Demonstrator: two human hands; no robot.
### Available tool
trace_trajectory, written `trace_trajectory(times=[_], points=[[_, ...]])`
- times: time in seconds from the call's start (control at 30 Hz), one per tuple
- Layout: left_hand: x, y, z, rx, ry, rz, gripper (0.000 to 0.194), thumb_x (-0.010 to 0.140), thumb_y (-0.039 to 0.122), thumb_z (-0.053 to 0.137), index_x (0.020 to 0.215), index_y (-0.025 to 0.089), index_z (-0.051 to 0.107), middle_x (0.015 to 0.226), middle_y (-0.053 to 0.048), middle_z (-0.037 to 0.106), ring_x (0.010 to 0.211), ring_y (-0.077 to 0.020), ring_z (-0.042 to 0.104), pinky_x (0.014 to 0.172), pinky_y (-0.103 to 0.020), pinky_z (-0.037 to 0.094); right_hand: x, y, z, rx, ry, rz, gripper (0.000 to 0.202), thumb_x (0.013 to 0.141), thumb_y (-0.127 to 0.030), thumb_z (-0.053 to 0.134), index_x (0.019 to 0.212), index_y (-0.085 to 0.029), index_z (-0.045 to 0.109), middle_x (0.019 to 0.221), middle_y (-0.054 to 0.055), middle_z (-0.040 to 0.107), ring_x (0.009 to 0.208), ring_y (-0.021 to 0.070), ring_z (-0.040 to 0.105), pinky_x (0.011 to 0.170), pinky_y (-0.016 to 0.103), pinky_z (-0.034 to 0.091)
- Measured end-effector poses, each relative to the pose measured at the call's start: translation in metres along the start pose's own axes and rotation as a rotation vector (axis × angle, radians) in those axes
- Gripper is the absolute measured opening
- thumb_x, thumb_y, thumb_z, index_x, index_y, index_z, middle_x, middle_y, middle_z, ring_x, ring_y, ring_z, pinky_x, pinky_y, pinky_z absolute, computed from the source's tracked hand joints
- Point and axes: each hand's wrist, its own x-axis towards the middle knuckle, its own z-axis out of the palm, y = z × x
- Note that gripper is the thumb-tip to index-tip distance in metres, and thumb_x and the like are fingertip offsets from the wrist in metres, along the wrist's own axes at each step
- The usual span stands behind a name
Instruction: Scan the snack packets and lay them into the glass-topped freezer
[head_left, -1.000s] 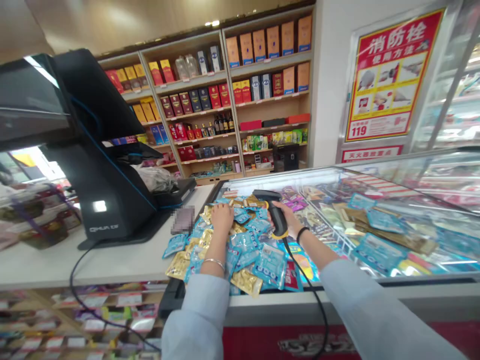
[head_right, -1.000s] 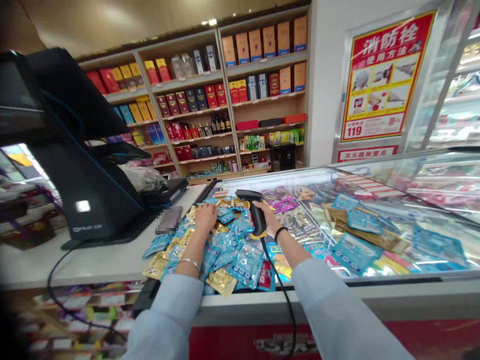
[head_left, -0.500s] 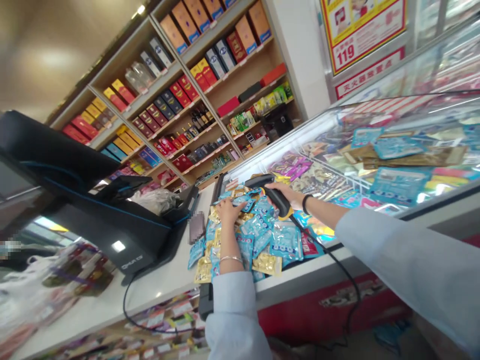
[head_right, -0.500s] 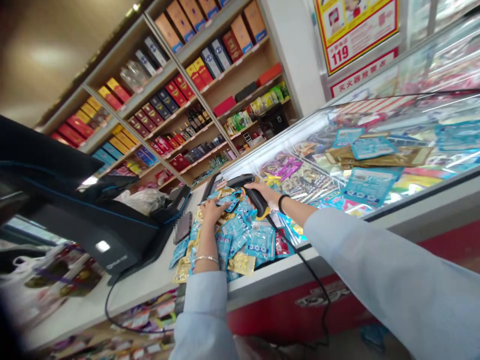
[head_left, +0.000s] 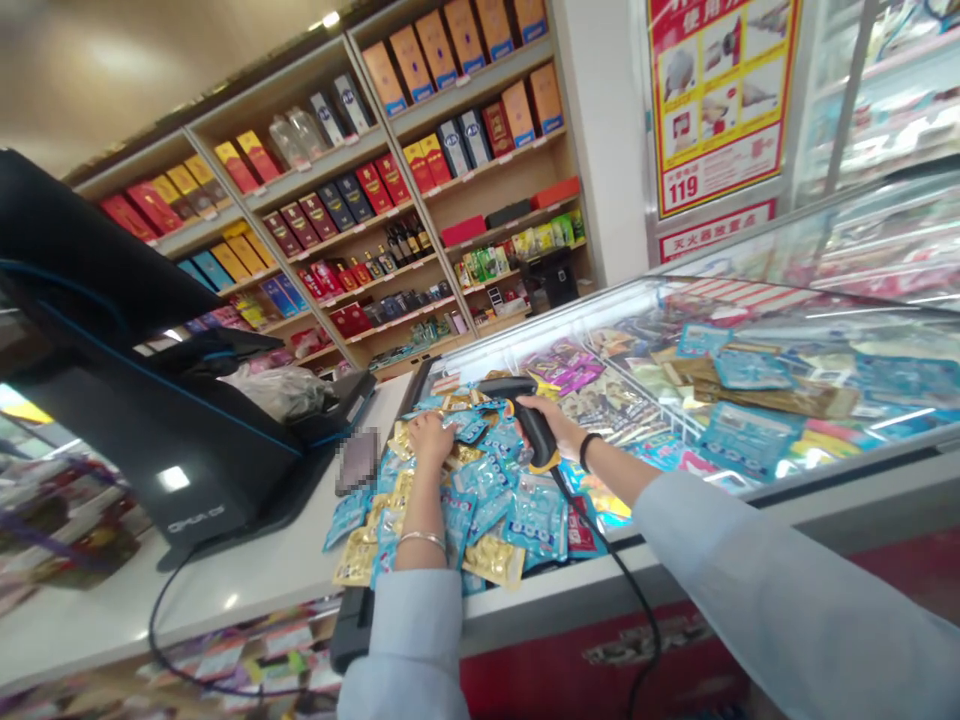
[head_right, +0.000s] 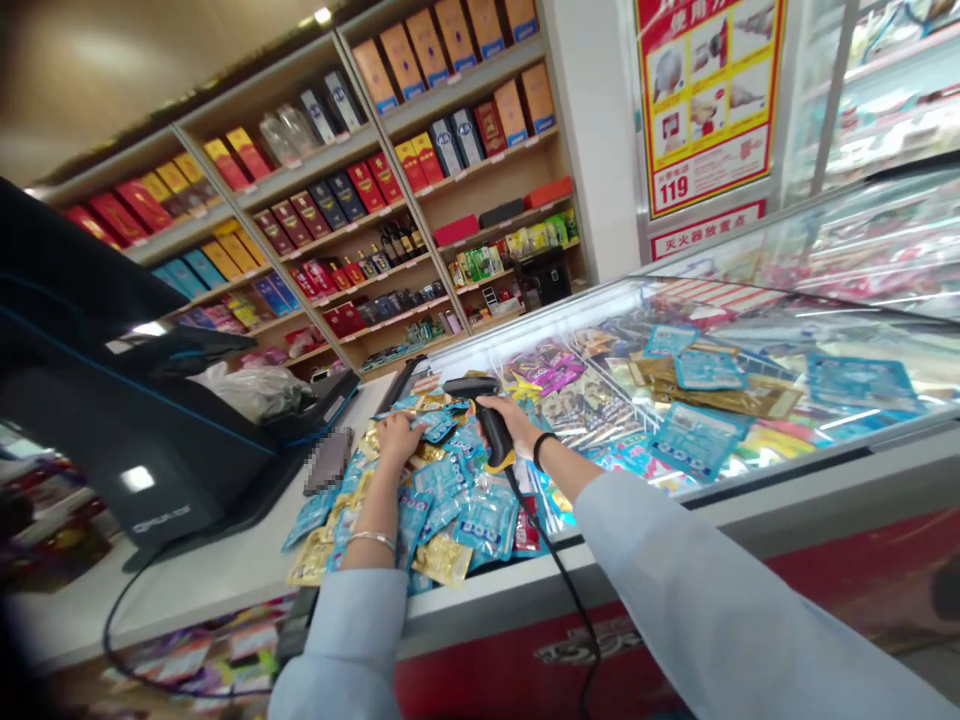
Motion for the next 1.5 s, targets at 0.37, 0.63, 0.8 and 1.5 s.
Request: trace_trajectory(times=[0.37, 0.63, 0.8, 1.5], points=[[-0.005, 0.007, 0.001, 0.037, 0.070, -0.029, 0.052, 0.091, 0.045, 0.036, 0.117, 0.008, 0.063, 0.128, -0.021, 0.055, 0.123, -0.0347, 0.044, 0.102, -0.043, 0.033, -0.001, 0.001, 0.005, -0.071, 0.009, 0.007, 0.030, 0.078, -0.045, 0.059, 0.074, -0.016, 0.063, 0.048, 0.002, 0.061, 0.036, 0.0127, 0.053, 0.035, 0.022, 0.043], [-0.015, 0.016, -0.006, -0.019, -0.061, 0.028, 0.045, 0.085, 0.053, 0.047, 0.095, 0.016, 0.070, 0.130, -0.015, 0.055, 0.124, -0.0361, 0.042, 0.104, -0.045, 0.030, -0.010, -0.004, 0.010, -0.172, 0.020, -0.028, 0.034, 0.072, -0.049, 0.063, 0.069, -0.016, 0.062, 0.049, 0.003, 0.062, 0.036, 0.0142, 0.055, 0.034, 0.023, 0.043], [-0.024, 0.018, -0.004, -0.129, -0.016, 0.041, 0.041, 0.086, 0.049, 0.047, 0.075, 0.018, 0.072, 0.108, -0.012, 0.066, 0.114, -0.0334, 0.048, 0.100, -0.046, 0.032, -0.018, -0.008, 0.006, -0.166, 0.069, -0.038, 0.035, 0.068, -0.051, 0.065, 0.069, -0.016, 0.062, 0.047, 0.002, 0.061, 0.034, 0.0144, 0.054, 0.033, 0.024, 0.042], [-0.020, 0.008, 0.000, -0.687, 0.242, -0.008, 0.024, 0.082, 0.036, 0.054, 0.066, 0.019, 0.059, 0.067, -0.002, 0.063, 0.068, -0.0183, 0.056, 0.072, -0.031, 0.042, -0.018, -0.008, 0.014, -0.176, 0.111, 0.040, 0.041, 0.066, -0.056, 0.066, 0.066, -0.016, 0.062, 0.047, 0.003, 0.060, 0.034, 0.0143, 0.054, 0.033, 0.024, 0.043]])
